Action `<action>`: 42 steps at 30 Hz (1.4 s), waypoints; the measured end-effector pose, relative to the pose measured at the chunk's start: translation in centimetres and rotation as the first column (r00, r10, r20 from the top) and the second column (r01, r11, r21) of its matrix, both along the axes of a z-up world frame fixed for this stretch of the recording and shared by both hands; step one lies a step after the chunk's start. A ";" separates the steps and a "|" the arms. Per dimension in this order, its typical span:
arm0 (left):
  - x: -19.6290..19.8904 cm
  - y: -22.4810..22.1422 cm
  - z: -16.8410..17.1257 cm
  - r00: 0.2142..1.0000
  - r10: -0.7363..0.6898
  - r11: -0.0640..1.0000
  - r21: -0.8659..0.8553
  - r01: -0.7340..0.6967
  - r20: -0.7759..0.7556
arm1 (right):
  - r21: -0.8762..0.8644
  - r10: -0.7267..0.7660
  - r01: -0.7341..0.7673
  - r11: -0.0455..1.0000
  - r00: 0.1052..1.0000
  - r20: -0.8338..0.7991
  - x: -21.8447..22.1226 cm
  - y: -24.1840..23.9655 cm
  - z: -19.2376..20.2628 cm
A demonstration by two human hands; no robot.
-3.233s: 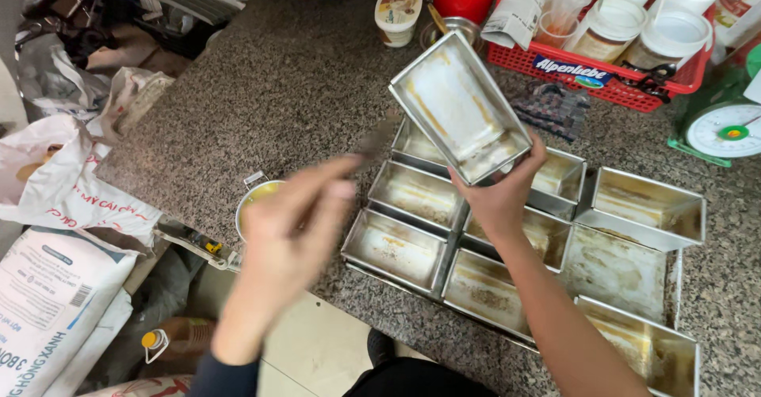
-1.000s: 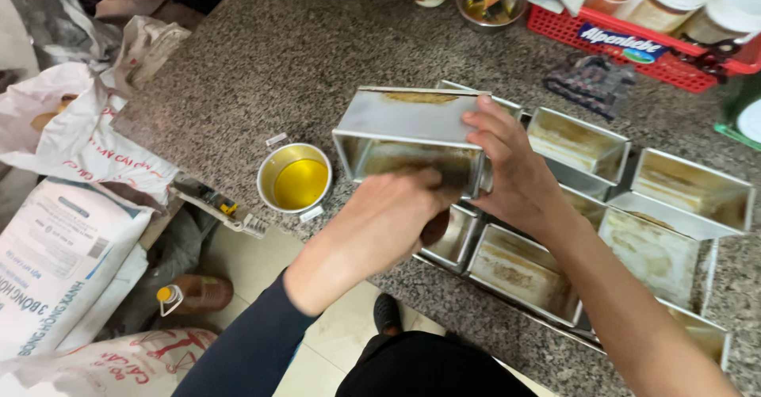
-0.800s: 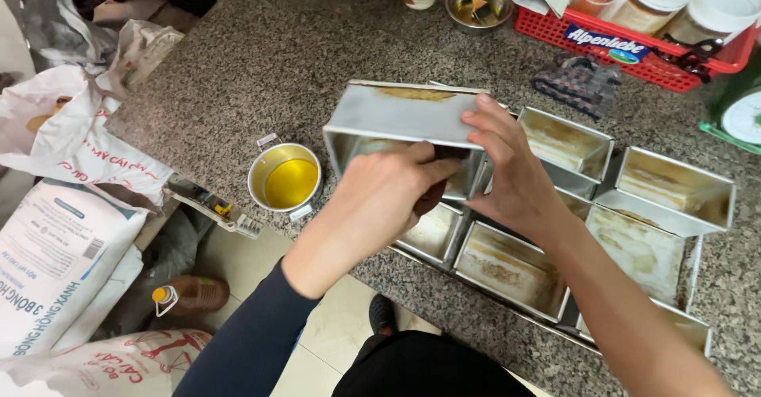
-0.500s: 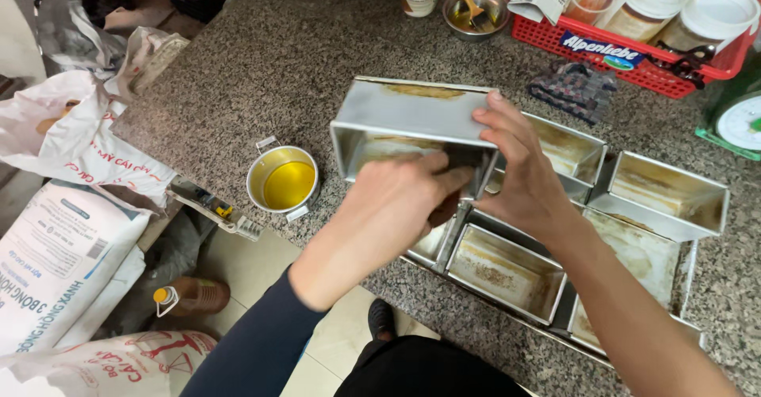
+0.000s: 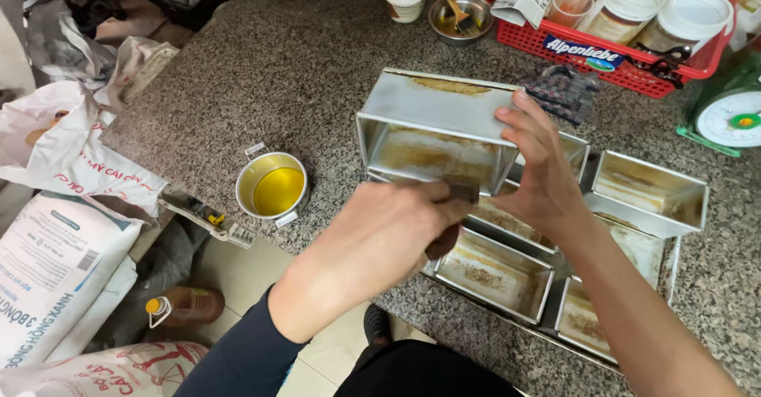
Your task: The person coats the interior surfaces of several metal baking tins with oil using a brush, dipping the brush into a bowl of oil between tins.
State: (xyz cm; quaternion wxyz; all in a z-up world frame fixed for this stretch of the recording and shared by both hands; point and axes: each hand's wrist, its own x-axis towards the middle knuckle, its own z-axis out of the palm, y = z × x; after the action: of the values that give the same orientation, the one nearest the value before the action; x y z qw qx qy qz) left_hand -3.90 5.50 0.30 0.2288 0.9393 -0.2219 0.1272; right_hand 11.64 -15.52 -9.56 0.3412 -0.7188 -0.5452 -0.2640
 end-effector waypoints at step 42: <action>1.9 0.6 -1.8 0.975 0.192 0.822 0.524 -0.222 0.113 | -0.064 -0.128 0.135 0.989 0.986 0.106 -1.4 -1.2 1.0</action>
State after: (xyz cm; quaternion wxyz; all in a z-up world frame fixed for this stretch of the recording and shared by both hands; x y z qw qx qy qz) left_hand -2.03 6.14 -1.50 -0.0625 0.9803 -0.1515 0.1103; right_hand 10.23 -16.71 -8.55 0.2694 -0.7505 -0.5221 -0.3026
